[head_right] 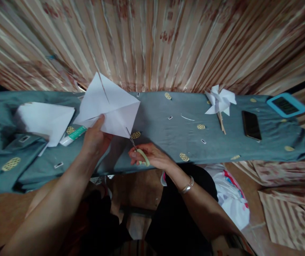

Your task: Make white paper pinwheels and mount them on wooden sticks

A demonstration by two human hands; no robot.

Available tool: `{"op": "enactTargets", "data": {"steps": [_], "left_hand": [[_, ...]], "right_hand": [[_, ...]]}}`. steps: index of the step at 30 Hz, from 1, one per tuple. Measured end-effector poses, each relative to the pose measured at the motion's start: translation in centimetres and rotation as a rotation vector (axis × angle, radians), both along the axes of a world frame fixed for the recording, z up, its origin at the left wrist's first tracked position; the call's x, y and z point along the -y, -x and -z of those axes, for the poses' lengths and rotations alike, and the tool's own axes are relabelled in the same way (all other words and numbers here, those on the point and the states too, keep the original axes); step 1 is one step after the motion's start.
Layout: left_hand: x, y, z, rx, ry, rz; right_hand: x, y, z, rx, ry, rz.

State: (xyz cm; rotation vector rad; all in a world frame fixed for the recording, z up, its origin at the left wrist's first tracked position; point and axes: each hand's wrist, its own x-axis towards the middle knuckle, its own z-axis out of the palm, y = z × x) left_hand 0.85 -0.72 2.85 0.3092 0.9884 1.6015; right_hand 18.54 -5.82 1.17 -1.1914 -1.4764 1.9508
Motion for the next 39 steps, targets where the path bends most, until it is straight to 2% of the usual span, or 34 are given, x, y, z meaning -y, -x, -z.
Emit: {"op": "enactTargets", "data": {"steps": [8, 14, 26, 39], "left_hand": [[0.2, 0.2, 0.7, -0.021, -0.019, 0.056], [0.2, 0.0, 1.2, -0.036, -0.007, 0.041], [0.4, -0.3, 0.9, -0.007, -0.016, 0.051], [0.4, -0.1, 0.9, -0.034, 0.001, 0.029]], "right_hand": [[0.1, 0.2, 0.0, 0.034, -0.023, -0.009], [0.0, 0.3, -0.1, 0.053, -0.030, -0.012], [0.0, 0.2, 0.2, 0.030, -0.043, 0.001], [0.0, 0.3, 0.0, -0.022, 0.032, 0.059]]}}
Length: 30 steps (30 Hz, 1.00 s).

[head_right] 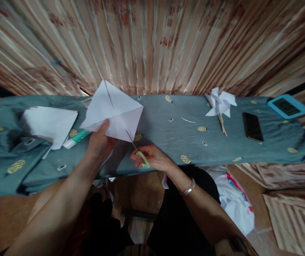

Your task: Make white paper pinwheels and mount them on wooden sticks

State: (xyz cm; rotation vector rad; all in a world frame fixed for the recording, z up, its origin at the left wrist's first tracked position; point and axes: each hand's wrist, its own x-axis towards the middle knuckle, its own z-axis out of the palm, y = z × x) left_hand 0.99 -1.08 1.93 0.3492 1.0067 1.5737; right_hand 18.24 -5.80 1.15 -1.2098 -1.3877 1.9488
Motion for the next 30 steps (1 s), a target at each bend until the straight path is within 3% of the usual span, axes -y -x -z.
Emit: {"op": "enactTargets", "data": {"steps": [18, 30], "left_hand": [[0.02, 0.05, -0.84, 0.009, 0.048, -0.007], [0.06, 0.20, -0.25, 0.004, 0.001, 0.009]], "right_hand": [[-0.11, 0.32, 0.23, -0.042, 0.087, 0.059], [-0.09, 0.57, -0.04, -0.004, 0.100, 0.076]]}}
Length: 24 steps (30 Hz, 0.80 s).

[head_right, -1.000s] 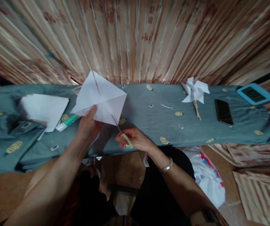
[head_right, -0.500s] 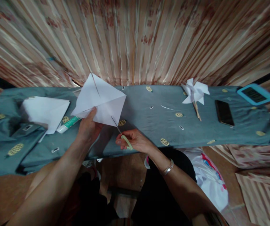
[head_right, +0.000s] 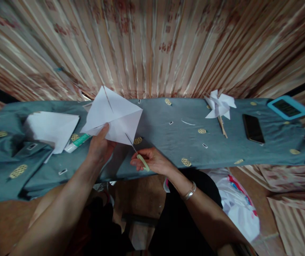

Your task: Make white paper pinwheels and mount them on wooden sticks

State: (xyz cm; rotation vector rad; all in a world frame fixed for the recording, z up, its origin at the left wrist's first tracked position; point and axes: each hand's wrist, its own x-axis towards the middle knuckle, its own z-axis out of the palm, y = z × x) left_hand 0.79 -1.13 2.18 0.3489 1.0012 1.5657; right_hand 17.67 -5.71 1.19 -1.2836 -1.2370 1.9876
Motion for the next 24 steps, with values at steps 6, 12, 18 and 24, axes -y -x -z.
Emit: {"op": "enactTargets", "data": {"steps": [6, 12, 18, 24], "left_hand": [[0.32, -0.41, -0.19, -0.008, 0.030, 0.048], [0.30, -0.25, 0.03, 0.001, 0.026, 0.044], [0.28, -0.20, 0.06, 0.019, 0.019, 0.043], [0.22, -0.31, -0.19, 0.016, 0.038, 0.026]], "right_hand": [[-0.13, -0.13, 0.30, 0.006, -0.026, -0.022], [-0.11, -0.12, 0.52, -0.002, -0.046, -0.029], [-0.11, -0.06, 0.81, -0.015, -0.043, -0.016], [-0.13, -0.01, 0.92, -0.011, -0.020, 0.001]]}}
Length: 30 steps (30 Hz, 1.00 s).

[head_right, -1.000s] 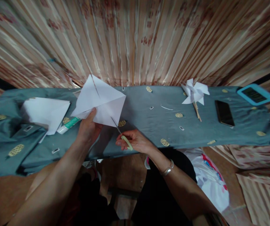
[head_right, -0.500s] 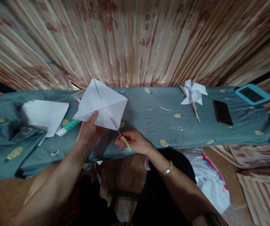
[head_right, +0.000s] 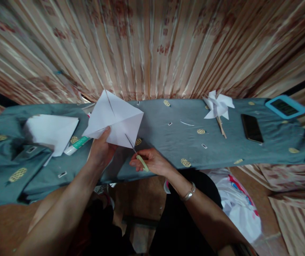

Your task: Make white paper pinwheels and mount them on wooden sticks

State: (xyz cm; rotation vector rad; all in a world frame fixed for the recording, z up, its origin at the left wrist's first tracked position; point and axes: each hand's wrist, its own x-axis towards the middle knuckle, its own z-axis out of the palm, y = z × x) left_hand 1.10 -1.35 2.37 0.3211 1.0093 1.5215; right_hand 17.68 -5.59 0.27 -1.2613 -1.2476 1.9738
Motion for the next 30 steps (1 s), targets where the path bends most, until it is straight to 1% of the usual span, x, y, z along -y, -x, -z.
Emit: {"op": "enactTargets", "data": {"steps": [5, 8, 15, 21, 27, 30], "left_hand": [[0.00, 0.08, 0.08, -0.010, -0.006, 0.004], [0.11, 0.03, 0.32, -0.023, -0.016, 0.032], [0.47, -0.26, 0.75, -0.070, -0.057, 0.061], [0.49, -0.27, 0.68, -0.066, -0.015, 0.060], [0.46, -0.37, 0.42, -0.058, -0.030, 0.033], [0.48, -0.33, 0.35, -0.045, -0.025, 0.048]], "right_hand": [[0.03, 0.12, -0.16, -0.002, -0.002, 0.015], [0.01, 0.17, -0.30, 0.000, 0.003, 0.016], [-0.05, 0.09, -0.20, 0.032, -0.036, 0.020], [-0.03, 0.15, -0.13, 0.029, -0.034, 0.020], [-0.07, 0.31, 0.30, -0.021, -0.029, 0.050], [-0.07, 0.40, 0.24, -0.033, -0.015, 0.063]]}}
